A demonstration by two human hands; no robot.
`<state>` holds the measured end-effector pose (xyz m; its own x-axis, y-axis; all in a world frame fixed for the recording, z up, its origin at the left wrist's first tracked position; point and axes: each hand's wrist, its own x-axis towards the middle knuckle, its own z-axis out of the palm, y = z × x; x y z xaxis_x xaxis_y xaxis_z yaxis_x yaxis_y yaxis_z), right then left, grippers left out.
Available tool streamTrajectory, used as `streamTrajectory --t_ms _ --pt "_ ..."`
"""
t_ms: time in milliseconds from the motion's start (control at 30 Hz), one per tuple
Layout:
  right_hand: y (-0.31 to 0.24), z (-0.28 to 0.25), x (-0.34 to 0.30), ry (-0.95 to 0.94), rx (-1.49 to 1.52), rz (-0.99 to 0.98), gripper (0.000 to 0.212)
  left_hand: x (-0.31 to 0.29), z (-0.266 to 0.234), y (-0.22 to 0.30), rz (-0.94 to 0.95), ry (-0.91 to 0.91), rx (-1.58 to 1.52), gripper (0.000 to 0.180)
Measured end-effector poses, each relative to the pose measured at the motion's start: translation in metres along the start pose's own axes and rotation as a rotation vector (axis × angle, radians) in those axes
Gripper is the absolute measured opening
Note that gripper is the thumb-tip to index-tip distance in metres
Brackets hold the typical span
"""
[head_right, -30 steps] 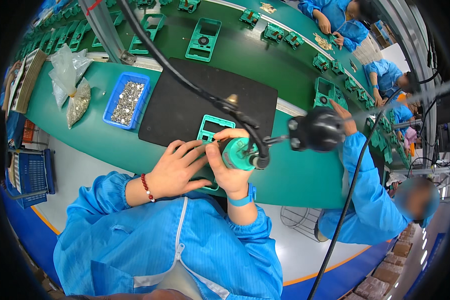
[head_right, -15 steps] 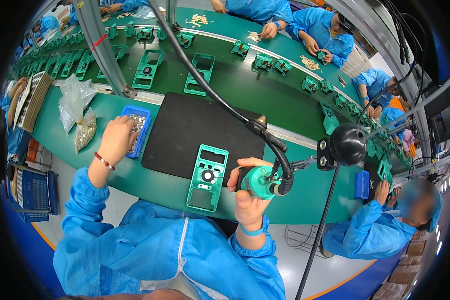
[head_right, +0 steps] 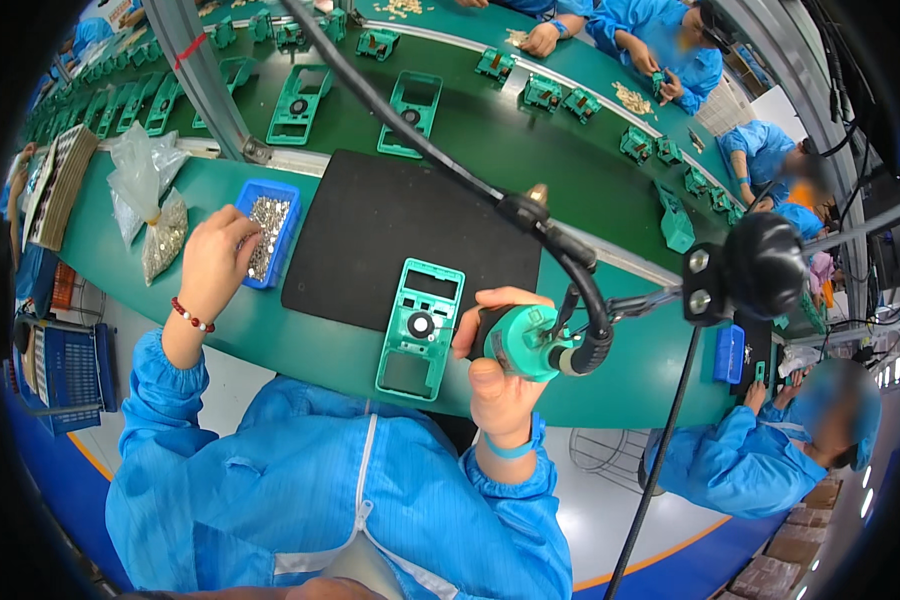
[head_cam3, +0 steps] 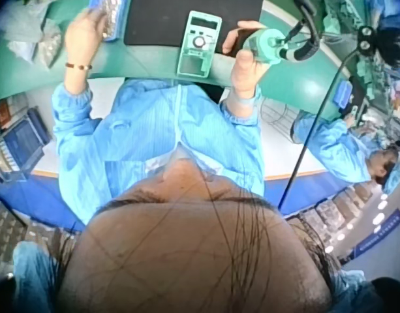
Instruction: Assembling components into electronic device casings using an electric screwdriver on an assembly line.
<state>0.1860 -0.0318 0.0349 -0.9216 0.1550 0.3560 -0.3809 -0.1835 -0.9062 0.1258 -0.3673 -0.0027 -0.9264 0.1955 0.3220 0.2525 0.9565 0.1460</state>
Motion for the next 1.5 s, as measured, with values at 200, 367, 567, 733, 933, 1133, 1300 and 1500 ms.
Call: streamTrajectory --t_ms 200,367,567,733,933,1133,1300,1500 --pt "0.003 0.017 0.002 -0.132 -0.014 0.008 0.077 -0.016 0.003 0.067 0.104 0.003 -0.639 0.010" --pt "-0.001 0.033 0.000 -0.168 0.061 0.034 0.079 -0.039 0.023 0.118 0.199 -0.097 -0.856 0.020" --pt "-0.002 0.035 -0.004 -0.196 0.146 0.009 0.081 -0.042 0.037 0.132 0.188 -0.062 -0.940 0.013" --pt "0.000 0.036 -0.003 -0.294 0.213 -0.025 0.079 -0.042 0.037 0.132 0.274 0.010 -0.829 0.016" --pt "0.007 0.034 -0.003 -0.358 0.276 -0.050 0.079 -0.041 0.033 0.135 0.246 0.017 -0.854 0.016" --pt "0.008 0.032 0.001 -0.424 0.317 -0.088 0.079 -0.041 0.029 0.135 0.261 -0.004 -0.880 0.015" --pt "0.007 0.033 -0.001 -0.430 0.300 -0.065 0.080 -0.043 0.031 0.135 0.272 -0.007 -0.873 0.014" --pt "0.013 0.029 0.001 -0.504 0.322 -0.124 0.082 -0.047 0.035 0.136 0.285 -0.020 -0.881 0.022"
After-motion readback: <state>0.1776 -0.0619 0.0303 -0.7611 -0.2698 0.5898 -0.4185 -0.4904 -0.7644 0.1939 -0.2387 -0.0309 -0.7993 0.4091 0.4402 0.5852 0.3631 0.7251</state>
